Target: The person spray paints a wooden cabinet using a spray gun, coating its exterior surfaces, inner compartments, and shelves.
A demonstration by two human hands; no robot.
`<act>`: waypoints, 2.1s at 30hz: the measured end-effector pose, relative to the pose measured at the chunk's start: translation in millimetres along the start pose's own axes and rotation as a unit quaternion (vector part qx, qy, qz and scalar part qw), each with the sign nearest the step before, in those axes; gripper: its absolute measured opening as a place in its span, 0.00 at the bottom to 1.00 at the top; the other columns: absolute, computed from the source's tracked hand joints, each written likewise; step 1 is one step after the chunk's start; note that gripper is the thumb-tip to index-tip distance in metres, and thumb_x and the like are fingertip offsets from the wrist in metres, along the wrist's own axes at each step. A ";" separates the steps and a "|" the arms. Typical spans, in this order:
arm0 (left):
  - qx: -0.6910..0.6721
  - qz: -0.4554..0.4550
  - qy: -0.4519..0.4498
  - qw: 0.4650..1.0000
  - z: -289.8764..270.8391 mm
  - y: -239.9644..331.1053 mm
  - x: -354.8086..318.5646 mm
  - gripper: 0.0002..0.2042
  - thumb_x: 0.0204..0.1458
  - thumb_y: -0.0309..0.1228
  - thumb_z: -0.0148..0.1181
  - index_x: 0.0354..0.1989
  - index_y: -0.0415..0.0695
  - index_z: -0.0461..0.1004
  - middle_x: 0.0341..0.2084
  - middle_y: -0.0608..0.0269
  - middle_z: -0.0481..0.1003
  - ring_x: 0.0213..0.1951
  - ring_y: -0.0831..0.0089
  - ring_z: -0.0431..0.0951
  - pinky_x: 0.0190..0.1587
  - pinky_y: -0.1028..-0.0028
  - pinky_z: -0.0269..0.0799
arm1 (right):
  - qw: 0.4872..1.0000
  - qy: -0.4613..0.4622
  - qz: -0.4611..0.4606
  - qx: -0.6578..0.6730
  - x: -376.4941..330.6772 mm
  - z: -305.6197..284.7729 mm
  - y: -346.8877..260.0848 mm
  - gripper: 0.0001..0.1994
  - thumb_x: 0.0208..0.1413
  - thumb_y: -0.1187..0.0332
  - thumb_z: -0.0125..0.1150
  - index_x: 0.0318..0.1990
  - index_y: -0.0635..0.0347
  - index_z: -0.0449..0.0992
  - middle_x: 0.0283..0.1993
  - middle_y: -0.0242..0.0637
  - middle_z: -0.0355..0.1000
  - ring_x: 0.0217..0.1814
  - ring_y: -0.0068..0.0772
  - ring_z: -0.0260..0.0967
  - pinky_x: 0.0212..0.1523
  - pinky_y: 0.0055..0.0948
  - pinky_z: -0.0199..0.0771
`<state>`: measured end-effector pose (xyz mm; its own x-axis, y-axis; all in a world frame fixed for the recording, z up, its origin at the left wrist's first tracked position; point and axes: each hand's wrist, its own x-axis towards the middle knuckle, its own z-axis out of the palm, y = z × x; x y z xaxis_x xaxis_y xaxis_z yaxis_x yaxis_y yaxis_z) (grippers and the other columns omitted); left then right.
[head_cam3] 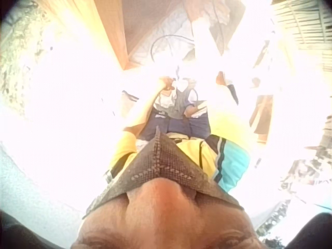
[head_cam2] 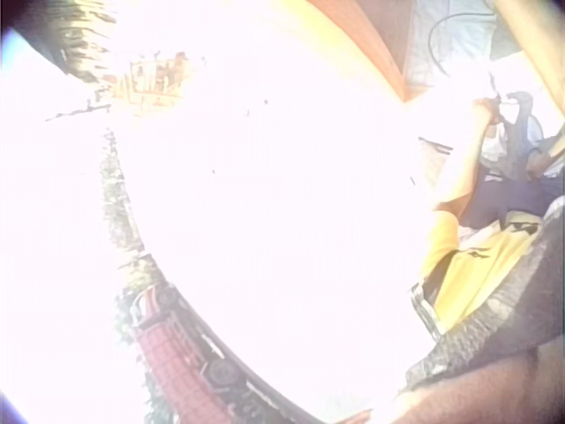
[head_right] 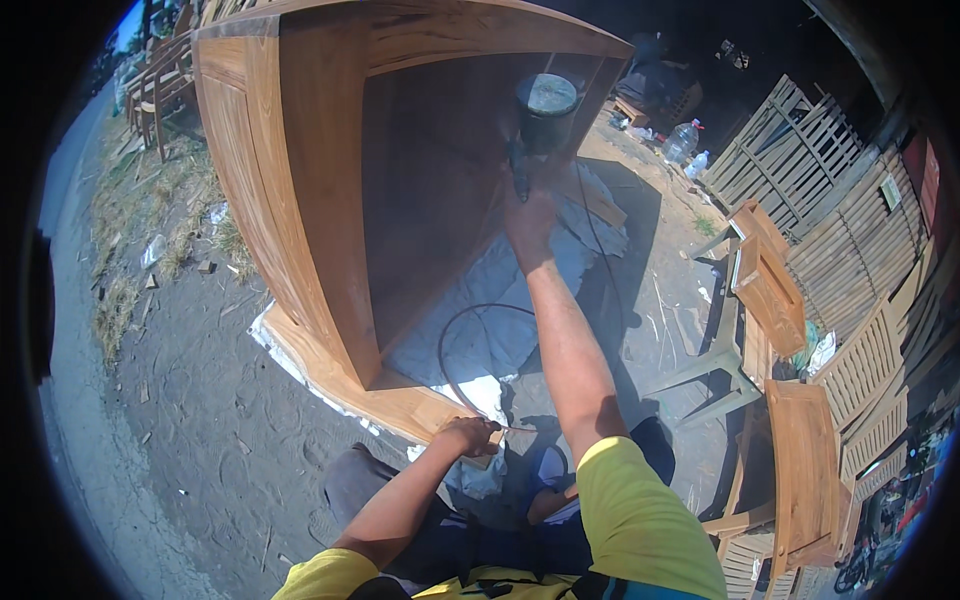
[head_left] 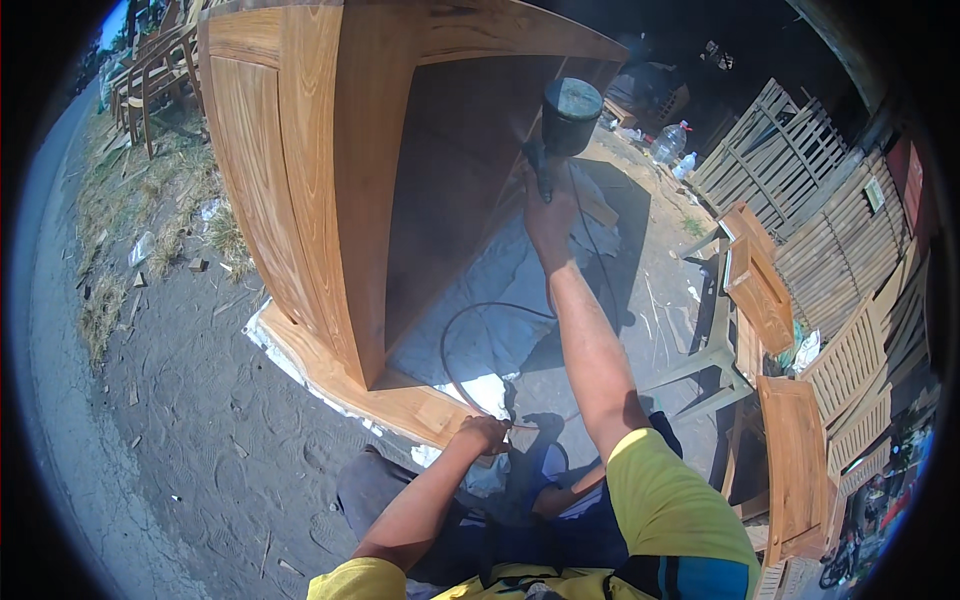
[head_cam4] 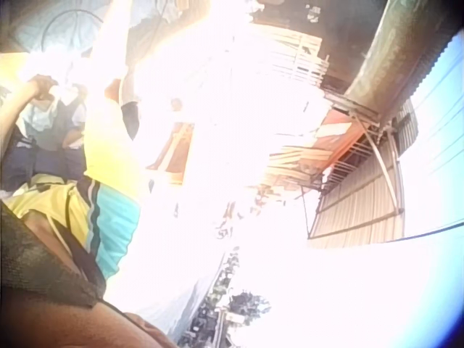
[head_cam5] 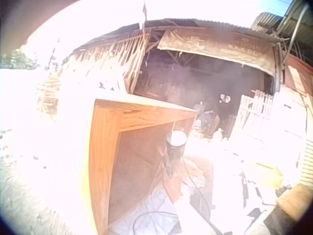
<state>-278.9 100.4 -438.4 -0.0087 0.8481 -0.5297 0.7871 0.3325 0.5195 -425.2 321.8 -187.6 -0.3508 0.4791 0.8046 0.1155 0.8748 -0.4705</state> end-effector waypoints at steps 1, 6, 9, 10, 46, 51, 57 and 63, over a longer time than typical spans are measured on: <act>-0.001 0.001 0.003 1.000 -0.2 1.2 -1.9 0.30 0.63 0.52 0.62 0.70 0.53 0.68 0.65 0.56 0.75 0.67 0.54 0.74 0.66 0.49 0.70 | 1.000 -0.006 -0.001 -0.003 -8.5 1.0 4.8 0.20 0.67 0.51 0.61 0.44 0.64 0.81 0.32 0.54 0.79 0.39 0.66 0.77 0.41 0.52 0.73; -0.007 -0.027 0.000 1.000 -7.1 11.0 -15.7 0.31 0.62 0.52 0.61 0.71 0.51 0.68 0.66 0.56 0.74 0.67 0.54 0.75 0.66 0.50 0.70 | 0.991 -0.075 0.114 -0.017 -57.5 11.3 25.9 0.21 0.66 0.51 0.63 0.43 0.65 0.82 0.37 0.59 0.80 0.43 0.68 0.78 0.41 0.53 0.73; -0.011 -0.040 0.009 0.999 -0.5 5.6 -18.8 0.32 0.61 0.51 0.61 0.71 0.52 0.68 0.66 0.55 0.74 0.66 0.53 0.75 0.67 0.50 0.70 | 0.982 -0.106 0.154 -0.014 -87.8 24.2 34.9 0.22 0.65 0.50 0.64 0.40 0.66 0.81 0.33 0.60 0.79 0.41 0.69 0.78 0.39 0.53 0.73; -0.013 -0.043 0.011 0.999 -0.7 7.5 -19.9 0.31 0.61 0.51 0.61 0.71 0.51 0.68 0.65 0.54 0.74 0.65 0.53 0.76 0.67 0.50 0.70 | 0.979 -0.117 0.164 -0.013 -97.3 28.6 42.0 0.23 0.65 0.49 0.64 0.38 0.66 0.81 0.31 0.60 0.78 0.39 0.69 0.78 0.39 0.53 0.73; -0.014 -0.052 -0.050 0.997 -6.9 5.7 -5.7 0.34 0.64 0.55 0.57 0.77 0.60 0.60 0.70 0.51 0.68 0.71 0.50 0.69 0.72 0.46 0.61 | 0.999 0.022 0.008 0.045 86.8 11.9 37.0 0.24 0.63 0.46 0.67 0.43 0.63 0.83 0.25 0.44 0.78 0.33 0.41 0.82 0.36 0.41 0.74; -0.019 -0.067 -0.042 0.997 -0.9 -2.1 -10.9 0.33 0.65 0.55 0.57 0.77 0.59 0.61 0.71 0.52 0.68 0.70 0.51 0.70 0.72 0.48 0.63 | 0.998 0.011 0.011 0.060 72.5 25.3 4.9 0.24 0.64 0.45 0.66 0.43 0.63 0.83 0.25 0.45 0.77 0.32 0.41 0.81 0.37 0.42 0.75; -0.025 -0.051 0.011 0.998 -7.8 8.5 -20.0 0.28 0.62 0.47 0.59 0.69 0.51 0.69 0.66 0.55 0.74 0.67 0.55 0.74 0.66 0.49 0.69 | 1.000 0.016 0.019 0.012 28.9 24.0 -4.0 0.26 0.65 0.46 0.63 0.41 0.66 0.82 0.33 0.60 0.79 0.40 0.67 0.79 0.40 0.55 0.76; -0.030 -0.057 0.008 0.998 -17.7 13.4 -30.0 0.26 0.61 0.42 0.58 0.68 0.50 0.71 0.65 0.56 0.76 0.66 0.58 0.76 0.65 0.51 0.71 | 0.995 -0.070 0.069 -0.012 -20.6 48.3 29.5 0.25 0.65 0.46 0.63 0.51 0.63 0.79 0.32 0.58 0.79 0.39 0.68 0.78 0.39 0.56 0.74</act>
<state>-279.0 86.7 -403.7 -0.1072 0.8094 -0.5773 0.7425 0.4514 0.4950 -459.5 334.2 -235.6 -0.4553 0.5819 0.6738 0.1933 0.8034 -0.5632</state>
